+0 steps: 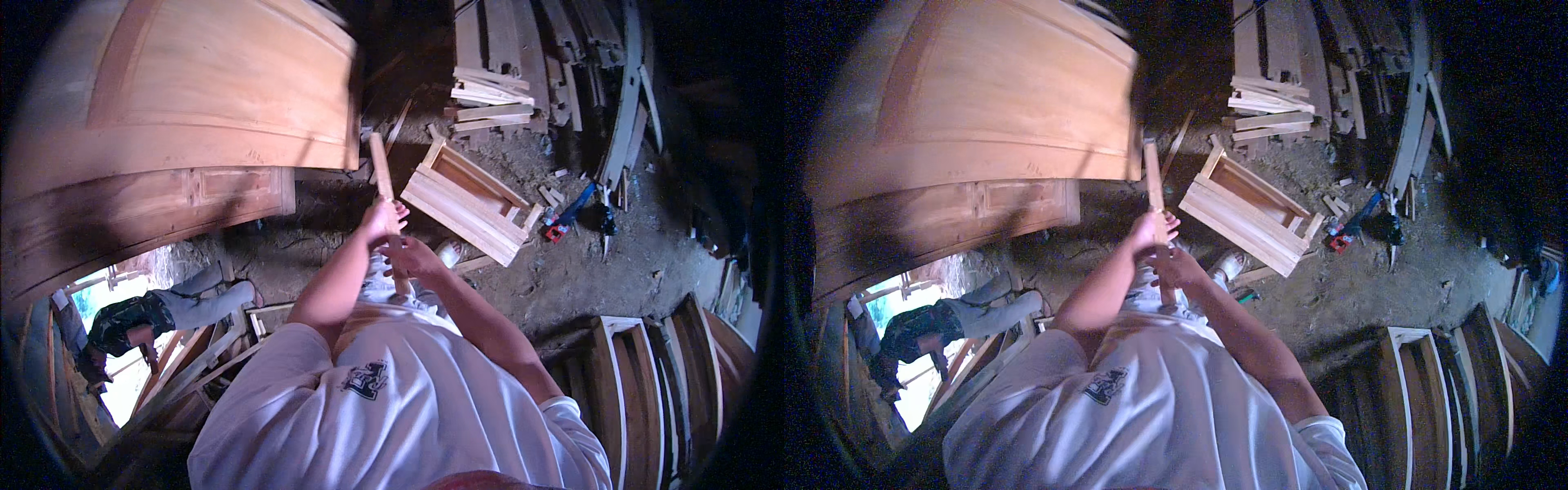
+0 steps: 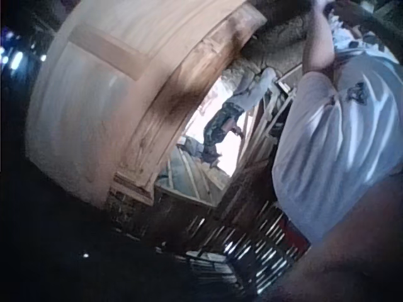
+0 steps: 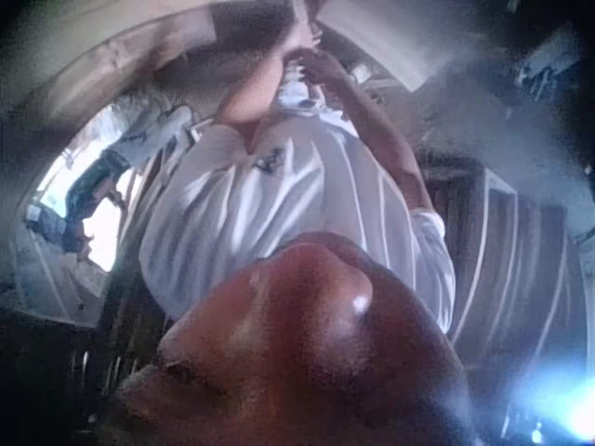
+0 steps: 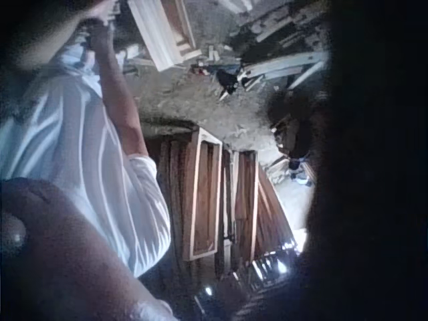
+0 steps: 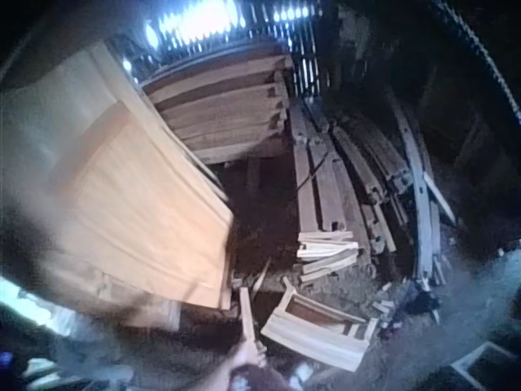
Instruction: The person uses a hand saw to cut a wooden plank, then assembles a small wooden box by fitting planks into a frame and securing them with a hammer. The person sits on the ground during assembly and adjusts the planks to fit.
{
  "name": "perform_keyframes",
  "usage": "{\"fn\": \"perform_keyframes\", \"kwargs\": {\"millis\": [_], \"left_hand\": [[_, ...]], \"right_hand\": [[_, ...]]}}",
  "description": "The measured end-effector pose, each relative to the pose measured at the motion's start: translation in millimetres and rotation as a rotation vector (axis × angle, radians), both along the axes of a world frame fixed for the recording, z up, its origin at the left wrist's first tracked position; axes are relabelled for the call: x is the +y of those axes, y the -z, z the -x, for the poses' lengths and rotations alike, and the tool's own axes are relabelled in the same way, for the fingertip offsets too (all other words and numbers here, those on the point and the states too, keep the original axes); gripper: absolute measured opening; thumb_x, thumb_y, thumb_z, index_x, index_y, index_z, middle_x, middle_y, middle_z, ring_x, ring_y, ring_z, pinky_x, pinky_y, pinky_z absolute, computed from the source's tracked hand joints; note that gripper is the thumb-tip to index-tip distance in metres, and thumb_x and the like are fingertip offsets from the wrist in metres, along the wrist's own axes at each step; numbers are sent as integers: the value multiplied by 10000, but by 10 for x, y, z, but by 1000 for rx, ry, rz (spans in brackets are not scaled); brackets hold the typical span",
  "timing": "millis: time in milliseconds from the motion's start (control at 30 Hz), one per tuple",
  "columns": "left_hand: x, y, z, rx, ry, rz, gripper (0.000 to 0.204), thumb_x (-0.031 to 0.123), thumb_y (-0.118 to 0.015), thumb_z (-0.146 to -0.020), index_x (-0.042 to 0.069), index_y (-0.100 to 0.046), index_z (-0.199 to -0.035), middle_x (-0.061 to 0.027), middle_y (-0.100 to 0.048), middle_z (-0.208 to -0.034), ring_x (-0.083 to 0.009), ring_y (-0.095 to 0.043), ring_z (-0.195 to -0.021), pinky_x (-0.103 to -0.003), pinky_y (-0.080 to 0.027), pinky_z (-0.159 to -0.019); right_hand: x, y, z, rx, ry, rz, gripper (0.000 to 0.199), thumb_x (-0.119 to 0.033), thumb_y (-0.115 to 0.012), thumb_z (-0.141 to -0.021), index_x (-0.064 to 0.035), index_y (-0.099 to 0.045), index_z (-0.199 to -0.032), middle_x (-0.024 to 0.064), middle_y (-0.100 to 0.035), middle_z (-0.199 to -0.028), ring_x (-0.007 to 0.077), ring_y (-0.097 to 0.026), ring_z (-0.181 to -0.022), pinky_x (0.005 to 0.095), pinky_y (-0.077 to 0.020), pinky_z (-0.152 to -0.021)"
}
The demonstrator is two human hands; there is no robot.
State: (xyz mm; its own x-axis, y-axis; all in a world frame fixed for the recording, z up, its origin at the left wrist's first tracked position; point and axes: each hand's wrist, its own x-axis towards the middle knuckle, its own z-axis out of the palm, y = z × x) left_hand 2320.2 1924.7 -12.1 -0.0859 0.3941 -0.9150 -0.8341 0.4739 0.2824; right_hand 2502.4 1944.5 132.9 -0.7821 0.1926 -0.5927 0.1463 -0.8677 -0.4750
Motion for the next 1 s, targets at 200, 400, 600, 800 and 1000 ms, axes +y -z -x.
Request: {"fn": "perform_keyframes", "kwargs": {"millis": [200, 400, 600, 800, 1000], "left_hand": [[-320, 613, -61, 144, 388, 113, 747, 718, -402, -995, 33, -664, -1137, -82, -717, -994, -207, -695, -857, -337, -550, -736], [-431, 2533, 952, 583, 1001, 106, 503, 464, -492, -1016, 0, -668, -1099, -192, -694, -1025, -302, -685, -945, -431, -549, -819], [-78, 4011, 1603, 914, 1343, 172, 346, 289, -560, -939, -1, -639, -1109, -274, -705, -1065, -480, -649, -1060, -543, -506, -945], [287, 4857, 1663, 1237, 1522, 237, 276, 193, -563, -928, 32, -601, -1149, -221, -695, -1041, -414, -712, -939, -523, -581, -789], [251, 5393, 1702, 1574, 1459, 340, 269, 230, -586, -941, 17, -641, -1096, -231, -684, -1005, -425, -705, -936, -539, -569, -758]], "right_hand": [[-151, 791, -20, -533, -102, -37, 118, -154, -586, -922, -49, -598, -977, 39, -599, -692, 154, -583, -546, 323, -470, -497], [-588, 918, -138, -663, 162, 165, 99, -117, -545, -905, -63, -552, -988, 44, -564, -702, 140, -555, -575, 293, -431, -498], [-736, 1114, 197, -606, 119, 380, 93, -53, -584, -886, -60, -530, -961, 34, -573, -736, 111, -542, -601, 248, -421, -525], [-850, 1580, 527, -608, 252, 390, 265, 19, -653, -903, -25, -553, -1145, -18, -546, -850, 59, -508, -752, 239, -405, -627], [-915, 1797, 642, -624, 204, 359, 281, 4, -674, -898, 10, -562, -1155, -11, -564, -887, 54, -498, -793, 238, -420, -685]]}}
